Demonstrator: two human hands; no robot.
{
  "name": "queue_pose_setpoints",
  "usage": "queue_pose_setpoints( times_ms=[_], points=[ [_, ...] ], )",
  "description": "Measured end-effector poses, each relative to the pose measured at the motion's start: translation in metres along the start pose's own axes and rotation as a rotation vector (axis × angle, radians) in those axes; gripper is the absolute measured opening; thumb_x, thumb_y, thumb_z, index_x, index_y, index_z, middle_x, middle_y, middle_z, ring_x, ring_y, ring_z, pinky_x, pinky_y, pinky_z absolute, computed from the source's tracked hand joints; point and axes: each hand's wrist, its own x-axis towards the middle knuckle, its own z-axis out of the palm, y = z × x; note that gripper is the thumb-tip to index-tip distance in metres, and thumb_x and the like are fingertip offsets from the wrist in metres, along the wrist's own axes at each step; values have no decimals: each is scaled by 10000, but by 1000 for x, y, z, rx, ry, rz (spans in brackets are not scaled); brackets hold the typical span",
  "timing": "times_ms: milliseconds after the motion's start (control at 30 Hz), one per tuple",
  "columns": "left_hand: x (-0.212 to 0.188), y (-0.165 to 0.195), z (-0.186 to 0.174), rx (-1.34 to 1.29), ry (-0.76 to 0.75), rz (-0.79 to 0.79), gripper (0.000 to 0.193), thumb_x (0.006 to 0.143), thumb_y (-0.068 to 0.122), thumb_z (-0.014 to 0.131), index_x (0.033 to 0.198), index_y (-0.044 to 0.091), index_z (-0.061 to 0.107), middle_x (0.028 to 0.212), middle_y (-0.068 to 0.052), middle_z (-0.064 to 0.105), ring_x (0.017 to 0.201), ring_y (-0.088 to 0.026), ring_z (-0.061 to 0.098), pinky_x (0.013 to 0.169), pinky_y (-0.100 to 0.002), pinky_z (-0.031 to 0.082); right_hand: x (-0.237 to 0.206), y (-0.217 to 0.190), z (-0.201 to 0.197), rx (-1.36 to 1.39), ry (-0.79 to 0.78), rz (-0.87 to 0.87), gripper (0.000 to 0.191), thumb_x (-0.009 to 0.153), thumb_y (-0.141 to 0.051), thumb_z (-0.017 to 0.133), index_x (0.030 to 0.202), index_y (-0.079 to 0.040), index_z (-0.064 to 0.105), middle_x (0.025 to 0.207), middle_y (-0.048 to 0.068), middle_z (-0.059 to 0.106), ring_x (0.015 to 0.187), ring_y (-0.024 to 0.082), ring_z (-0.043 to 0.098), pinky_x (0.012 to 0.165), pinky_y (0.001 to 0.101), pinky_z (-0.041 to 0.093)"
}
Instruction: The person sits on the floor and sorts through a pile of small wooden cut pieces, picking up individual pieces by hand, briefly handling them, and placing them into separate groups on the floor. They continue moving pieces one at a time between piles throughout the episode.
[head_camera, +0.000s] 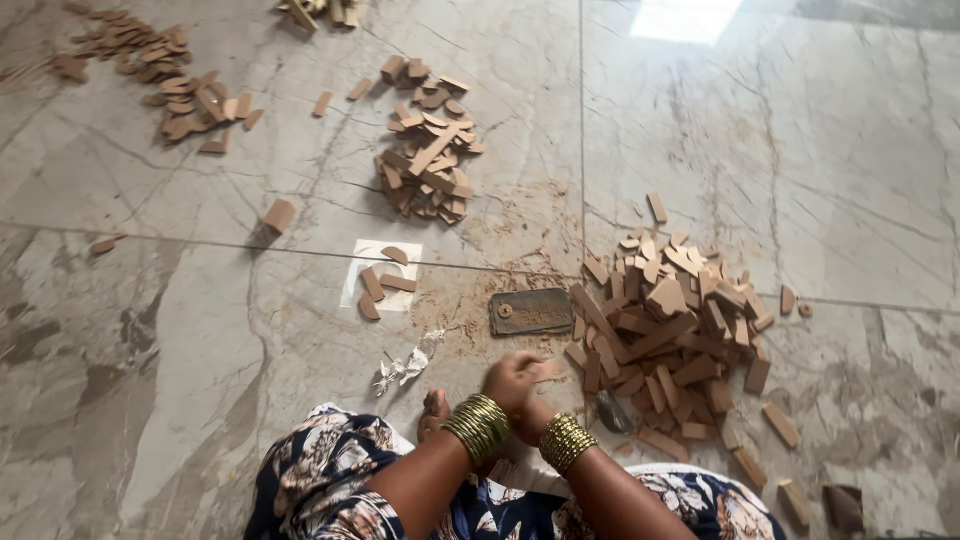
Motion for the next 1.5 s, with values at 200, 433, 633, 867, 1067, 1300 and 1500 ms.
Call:
queue_pose_setpoints(
  times_ms=[200, 433, 633, 867, 1067, 1300, 1500],
  points=[
    [-18, 54, 8, 46, -208, 149, 325, 981, 236, 607, 1261, 86, 676, 1245, -135, 716, 1100, -227, 707, 959, -341, 558, 0, 10, 4, 82, 49, -131, 471, 1063, -325, 379, 1439, -46, 432, 1398, 122, 564, 1311, 192, 552, 1073, 315, 467],
    [1, 83, -68, 201, 5, 305, 324, 929, 254, 653, 1184, 62, 704, 1135, -160, 728, 1008, -251, 730, 897, -368, 587, -3, 14, -9, 162, -10, 45, 407, 1011, -348, 516, 1247, -46, 654, 1073, 140, 727, 977, 229, 670, 836, 364, 558],
    [67, 35, -221, 507, 219, -42, 383, 856, 342, 644, 1186, 154, 690, 1155, -103, 730, 1092, -290, 687, 973, -408, 522, 6, 19, -21, -17, -48, -59, 449, 896, -403, 719, 1200, -74, 691, 1049, 73, 776, 962, 152, 718, 868, 316, 570],
    [67, -15, -268, 657, 569, -348, 403, 1000, 449, 547, 1075, 92, 718, 1093, -199, 715, 1056, -365, 696, 933, -459, 561, 13, 22, -19, 37, -23, 51, 462, 889, -431, 670, 1215, -105, 697, 1004, 97, 787, 902, 189, 715, 824, 338, 584],
    [72, 1, -241, 784, 461, -416, 410, 976, 332, 620, 1344, 181, 525, 1263, -159, 654, 1176, -364, 648, 964, -482, 545, 17, 13, -32, -24, -62, 80, 508, 910, -494, 660, 1290, -158, 676, 1148, 46, 788, 1045, 156, 732, 922, 305, 551],
    [86, -25, -244, 709, 471, -414, 662, 837, 105, 745, 1421, 180, 443, 1276, -204, 581, 1170, -375, 612, 980, -428, 525, 9, 9, -33, -2, 5, 59, 509, 893, -472, 655, 1290, -154, 664, 1172, 45, 777, 1094, 159, 739, 954, 319, 566],
    [90, -9, -222, 291, 424, -88, 190, 843, 191, 789, 1001, 88, 764, 952, -111, 792, 887, -226, 767, 850, -354, 613, 5, 3, -30, -43, 71, -22, 473, 902, -417, 688, 1278, -131, 668, 1163, 69, 778, 1068, 177, 745, 935, 327, 577]
  ],
)
